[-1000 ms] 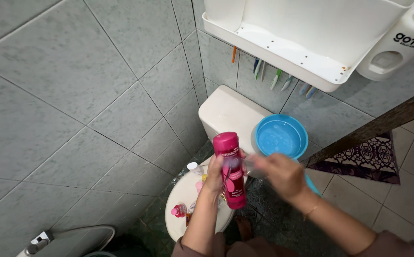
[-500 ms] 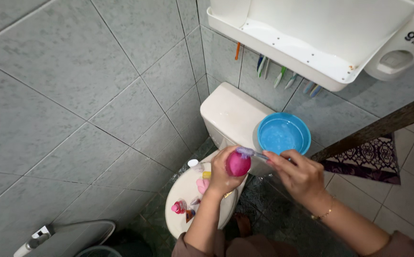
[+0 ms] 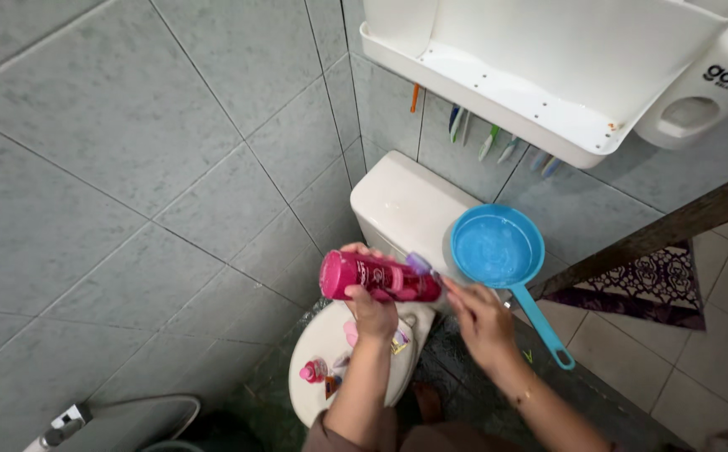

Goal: The person cleans several toiletry containers, including a white lotion bottle and pink shampoo bottles, by scrubbing them with a toothbrush in a blue bowl of water. They then place the cleaned items onto a white wall-mounted shelf and organize various tubes of toothpaste and cream.

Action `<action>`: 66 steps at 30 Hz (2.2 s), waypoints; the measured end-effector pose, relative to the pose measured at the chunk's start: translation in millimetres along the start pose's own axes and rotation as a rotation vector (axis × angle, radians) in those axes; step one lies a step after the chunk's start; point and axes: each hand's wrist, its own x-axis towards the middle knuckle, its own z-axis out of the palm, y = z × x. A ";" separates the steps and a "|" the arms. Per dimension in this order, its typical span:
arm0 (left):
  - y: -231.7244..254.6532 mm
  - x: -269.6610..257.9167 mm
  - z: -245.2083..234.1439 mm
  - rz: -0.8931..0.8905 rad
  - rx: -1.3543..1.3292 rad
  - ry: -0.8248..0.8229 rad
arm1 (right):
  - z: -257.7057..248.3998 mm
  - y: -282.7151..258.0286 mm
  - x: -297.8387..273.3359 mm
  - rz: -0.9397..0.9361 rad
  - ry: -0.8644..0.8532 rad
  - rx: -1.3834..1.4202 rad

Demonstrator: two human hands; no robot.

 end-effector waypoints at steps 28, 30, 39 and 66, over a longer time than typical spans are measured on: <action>-106.7 114.8 -29.0 -0.254 0.924 -0.348 | 83.8 317.5 164.8 0.922 -0.859 0.657; -116.0 120.6 -27.7 -0.231 0.951 -0.357 | 64.9 287.4 196.6 0.949 -0.855 0.911; -143.6 132.7 -20.9 -0.055 1.262 -0.337 | 12.9 27.5 247.8 -0.038 -0.315 -0.145; -124.8 139.2 -12.9 0.131 1.631 -0.735 | 16.9 63.2 241.8 0.241 -0.506 0.146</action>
